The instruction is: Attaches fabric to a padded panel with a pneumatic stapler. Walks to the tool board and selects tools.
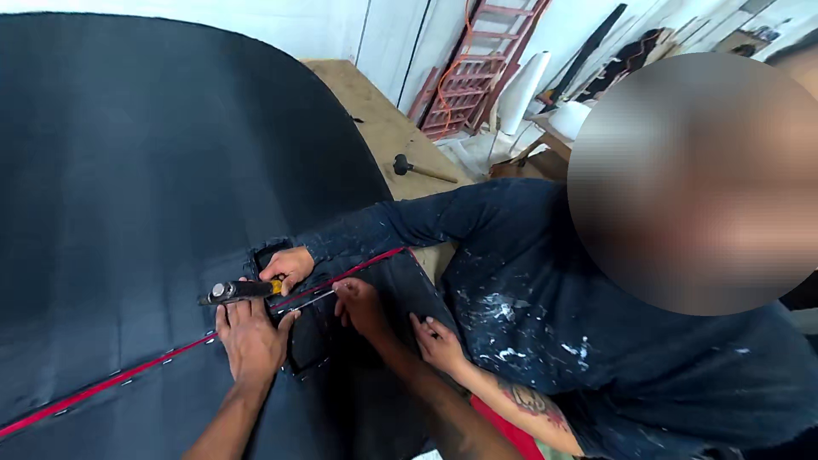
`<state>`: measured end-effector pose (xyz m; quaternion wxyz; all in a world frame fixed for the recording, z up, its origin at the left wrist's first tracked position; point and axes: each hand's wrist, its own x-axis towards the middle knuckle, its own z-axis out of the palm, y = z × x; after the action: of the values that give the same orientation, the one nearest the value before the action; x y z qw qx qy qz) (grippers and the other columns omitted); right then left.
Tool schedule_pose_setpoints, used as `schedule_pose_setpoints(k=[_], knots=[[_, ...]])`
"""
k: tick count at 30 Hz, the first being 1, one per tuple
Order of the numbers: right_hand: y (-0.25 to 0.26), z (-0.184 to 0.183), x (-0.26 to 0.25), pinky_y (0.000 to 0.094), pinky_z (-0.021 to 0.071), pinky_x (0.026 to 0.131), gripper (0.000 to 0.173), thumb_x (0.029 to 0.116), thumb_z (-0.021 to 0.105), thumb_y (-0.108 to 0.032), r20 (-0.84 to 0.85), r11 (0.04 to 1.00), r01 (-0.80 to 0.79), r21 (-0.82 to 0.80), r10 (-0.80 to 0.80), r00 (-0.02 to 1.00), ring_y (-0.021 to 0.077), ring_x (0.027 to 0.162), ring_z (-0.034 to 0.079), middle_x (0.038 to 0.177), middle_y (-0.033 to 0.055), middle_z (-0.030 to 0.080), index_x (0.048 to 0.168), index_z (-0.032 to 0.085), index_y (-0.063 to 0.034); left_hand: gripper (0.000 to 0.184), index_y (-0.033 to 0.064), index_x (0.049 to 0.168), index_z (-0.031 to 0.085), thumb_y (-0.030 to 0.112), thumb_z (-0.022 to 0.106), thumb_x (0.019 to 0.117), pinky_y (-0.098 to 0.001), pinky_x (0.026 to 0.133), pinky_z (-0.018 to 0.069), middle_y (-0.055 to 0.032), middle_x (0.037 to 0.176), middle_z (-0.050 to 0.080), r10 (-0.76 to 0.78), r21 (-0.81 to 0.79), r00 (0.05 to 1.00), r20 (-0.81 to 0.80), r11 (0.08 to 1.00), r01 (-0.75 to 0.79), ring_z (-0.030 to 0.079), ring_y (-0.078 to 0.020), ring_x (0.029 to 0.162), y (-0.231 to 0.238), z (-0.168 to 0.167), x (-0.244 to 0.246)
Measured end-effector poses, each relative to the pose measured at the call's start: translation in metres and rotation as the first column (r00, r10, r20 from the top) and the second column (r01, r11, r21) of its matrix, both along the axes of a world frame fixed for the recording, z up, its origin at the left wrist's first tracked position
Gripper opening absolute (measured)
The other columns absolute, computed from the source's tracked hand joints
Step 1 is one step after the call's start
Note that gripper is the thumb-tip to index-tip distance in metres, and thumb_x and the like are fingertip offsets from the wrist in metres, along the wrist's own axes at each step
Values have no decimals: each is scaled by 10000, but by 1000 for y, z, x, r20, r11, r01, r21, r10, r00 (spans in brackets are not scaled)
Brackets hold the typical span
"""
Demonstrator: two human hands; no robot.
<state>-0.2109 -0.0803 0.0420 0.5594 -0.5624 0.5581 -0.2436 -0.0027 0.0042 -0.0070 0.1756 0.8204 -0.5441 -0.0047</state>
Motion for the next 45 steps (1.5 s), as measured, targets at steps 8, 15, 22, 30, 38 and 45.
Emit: schedule_pose_setpoints(k=[8, 15, 22, 30, 38, 45], knots=[[35, -3, 36, 276, 475, 438, 348, 1102, 420, -246, 347, 970, 225, 92, -243, 906, 141, 478, 557, 731, 95, 663, 1211, 567, 50, 1078, 138, 1344, 642, 934, 596, 617, -574, 1235, 205, -131, 1425, 586, 24, 12, 999, 45, 1000, -24, 464, -335, 1409, -1, 4, 4], [65, 6, 54, 282, 540, 468, 281, 1064, 537, -264, 144, 978, 95, -184, -69, 987, 132, 518, 639, 768, 33, 734, 1154, 654, -25, 935, 169, 1335, 655, 813, 676, 657, -557, 1236, 219, -103, 1406, 602, 43, 75, 999, 25, 996, -45, 470, -316, 1403, 1, 16, 4], [89, 12, 97, 308, 604, 748, 162, 987, 636, -205, -190, 770, -144, -622, 31, 981, 120, 795, 695, 893, 38, 715, 1013, 744, -87, 528, 118, 1351, 640, 355, 522, 894, -562, 1222, 241, -132, 1439, 583, -15, 32, 998, 61, 999, 13, 476, -324, 1411, 4, 14, 5], [56, 31, 90, 338, 588, 651, 255, 989, 623, -331, -278, 859, -181, -480, 47, 960, 122, 655, 670, 739, 14, 690, 1010, 734, -102, 705, 131, 1407, 601, 573, 476, 872, -571, 1234, 200, -115, 1513, 528, -11, -17, 999, 52, 1000, 12, 410, -306, 1467, 1, 5, 7], [24, 15, 34, 326, 617, 558, 275, 1078, 507, -318, -73, 977, -49, -207, 35, 997, 140, 619, 704, 824, -6, 745, 1128, 656, -91, 983, 189, 1441, 577, 819, 671, 693, -567, 1259, 150, -74, 1536, 507, 17, 96, 1000, -23, 995, -15, 355, -278, 1500, -2, 16, 4], [60, 10, 55, 242, 620, 575, 206, 1036, 616, -301, -131, 842, -200, -501, 155, 979, 52, 645, 696, 829, -59, 735, 1056, 726, -128, 1035, 161, 1522, 485, 804, 624, 722, -558, 1265, 106, -80, 1623, 397, 12, 196, 1000, -22, 981, -8, 246, -268, 1553, -1, 17, 3]])
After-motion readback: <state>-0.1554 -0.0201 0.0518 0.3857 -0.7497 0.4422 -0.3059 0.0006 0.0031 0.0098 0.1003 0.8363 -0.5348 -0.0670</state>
